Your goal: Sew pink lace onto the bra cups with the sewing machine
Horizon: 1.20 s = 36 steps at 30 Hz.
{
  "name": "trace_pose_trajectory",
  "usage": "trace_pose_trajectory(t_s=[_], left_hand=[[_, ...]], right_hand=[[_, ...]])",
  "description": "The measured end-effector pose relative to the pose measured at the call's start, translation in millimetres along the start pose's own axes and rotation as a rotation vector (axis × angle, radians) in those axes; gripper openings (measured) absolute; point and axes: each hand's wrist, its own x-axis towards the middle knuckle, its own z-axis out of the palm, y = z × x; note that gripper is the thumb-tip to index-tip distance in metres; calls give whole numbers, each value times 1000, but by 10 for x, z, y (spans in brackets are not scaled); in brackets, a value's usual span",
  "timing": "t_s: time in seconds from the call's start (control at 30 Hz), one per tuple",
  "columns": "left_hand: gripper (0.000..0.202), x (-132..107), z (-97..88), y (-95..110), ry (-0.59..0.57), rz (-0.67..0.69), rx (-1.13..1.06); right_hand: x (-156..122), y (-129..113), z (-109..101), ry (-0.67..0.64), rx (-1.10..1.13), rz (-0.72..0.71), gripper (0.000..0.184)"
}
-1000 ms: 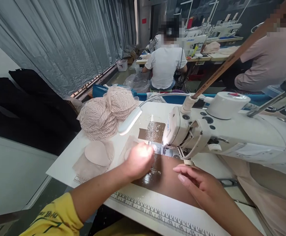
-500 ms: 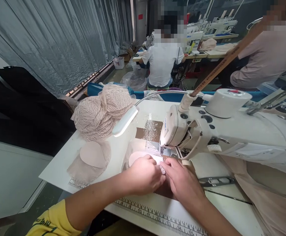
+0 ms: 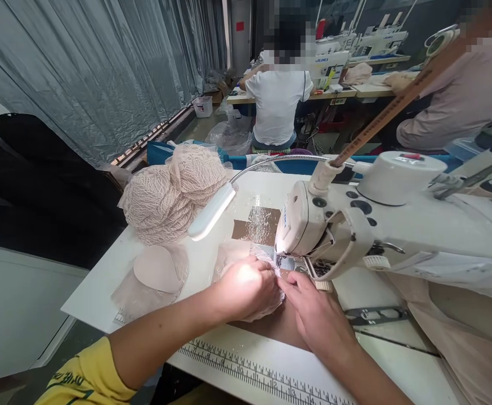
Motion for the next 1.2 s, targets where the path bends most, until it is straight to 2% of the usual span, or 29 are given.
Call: trace_pose_trajectory(t_s=[0.1, 0.2, 0.37, 0.57, 0.83, 0.97, 1.2], left_hand=[[24, -36, 192, 18, 32, 82, 45], [26, -23, 289, -64, 64, 88, 17], [32, 39, 246, -200, 65, 76, -39], [33, 29, 175, -254, 34, 55, -98], [34, 37, 215, -271, 75, 3, -114], [33, 33, 247, -288, 105, -58, -121], [38, -5, 242, -274, 42, -180, -82]], right_hand=[[25, -10, -9, -14, -22, 25, 57], [63, -22, -27, -68, -35, 67, 59], [98, -35, -7, -108, -74, 158, 60], [84, -35, 25, -39, -106, 116, 60], [93, -36, 22, 22, -148, 66, 60], [69, -27, 43, 25, -148, 75, 59], [55, -16, 45, 85, -84, 30, 52]])
